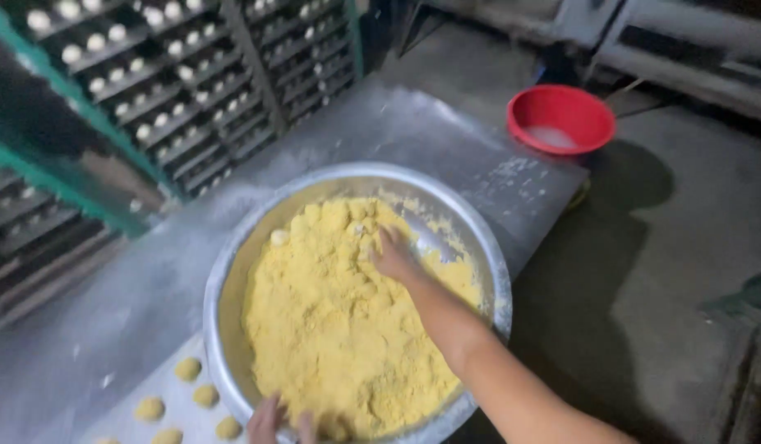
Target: The person is coating small dough balls in a yellow powder (likely cornmeal or a similar flour) and placing them on a metal tray for baking.
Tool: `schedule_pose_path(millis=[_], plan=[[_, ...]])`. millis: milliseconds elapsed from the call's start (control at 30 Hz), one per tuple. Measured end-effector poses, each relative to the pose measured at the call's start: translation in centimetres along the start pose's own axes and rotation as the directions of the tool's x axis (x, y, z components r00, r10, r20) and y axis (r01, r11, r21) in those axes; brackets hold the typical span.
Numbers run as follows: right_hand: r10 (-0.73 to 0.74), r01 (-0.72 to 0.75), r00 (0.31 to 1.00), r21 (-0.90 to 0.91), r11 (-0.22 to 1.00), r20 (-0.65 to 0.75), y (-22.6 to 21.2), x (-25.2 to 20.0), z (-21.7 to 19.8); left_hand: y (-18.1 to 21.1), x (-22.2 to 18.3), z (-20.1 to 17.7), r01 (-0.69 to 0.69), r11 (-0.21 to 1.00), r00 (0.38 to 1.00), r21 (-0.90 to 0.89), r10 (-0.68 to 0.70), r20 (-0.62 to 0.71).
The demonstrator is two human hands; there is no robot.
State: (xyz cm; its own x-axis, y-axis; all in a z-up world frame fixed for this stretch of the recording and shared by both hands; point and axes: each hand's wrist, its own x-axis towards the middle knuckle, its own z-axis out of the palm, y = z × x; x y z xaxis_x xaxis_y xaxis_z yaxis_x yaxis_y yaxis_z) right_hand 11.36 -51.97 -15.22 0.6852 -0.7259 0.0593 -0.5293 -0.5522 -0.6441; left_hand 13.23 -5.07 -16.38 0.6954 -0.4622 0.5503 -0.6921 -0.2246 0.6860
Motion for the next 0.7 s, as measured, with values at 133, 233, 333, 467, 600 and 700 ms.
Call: schedule_pose_path(millis=[133, 233, 333, 467, 600, 700], plan=[[0.144, -0.142, 0.982, -0.029, 0.989, 0.125, 0.5, -2.0, 0.4, 22.2, 7.2, -2.5, 0.179, 0.981, 0.979, 0.068, -0.185, 0.089], [0.135, -0.131, 0.976, -0.033, 0.991, 0.173, 2.9, 0.7, -2.1, 23.3, 10.1, -0.4, 0.211, 0.974, 0.951, 0.081, -0.223, 0.214], [-0.031, 0.038, 0.991, -0.054, 0.998, 0.132, 5.2, 0.7, -2.0, 22.4, 12.1, 2.3, 0.234, 0.965, 0.912, 0.116, -0.259, 0.317], [-0.115, 0.127, 0.953, -0.023, 0.992, 0.282, 7.4, 1.1, -0.4, 18.4, 15.7, 8.6, 0.026, 0.988, 0.905, 0.150, -0.087, 0.417], [-0.002, 0.095, 0.898, -0.190, 0.977, 0.440, 4.3, -0.1, -5.5, 15.0, 20.3, 17.7, -0.011, 0.982, 0.827, 0.186, -0.096, 0.554], [0.078, 0.082, 0.842, -0.269, 0.960, 0.533, 3.1, -2.2, -9.4, 11.3, 21.1, 26.1, -0.149, 0.975, 0.768, 0.164, 0.010, 0.640]])
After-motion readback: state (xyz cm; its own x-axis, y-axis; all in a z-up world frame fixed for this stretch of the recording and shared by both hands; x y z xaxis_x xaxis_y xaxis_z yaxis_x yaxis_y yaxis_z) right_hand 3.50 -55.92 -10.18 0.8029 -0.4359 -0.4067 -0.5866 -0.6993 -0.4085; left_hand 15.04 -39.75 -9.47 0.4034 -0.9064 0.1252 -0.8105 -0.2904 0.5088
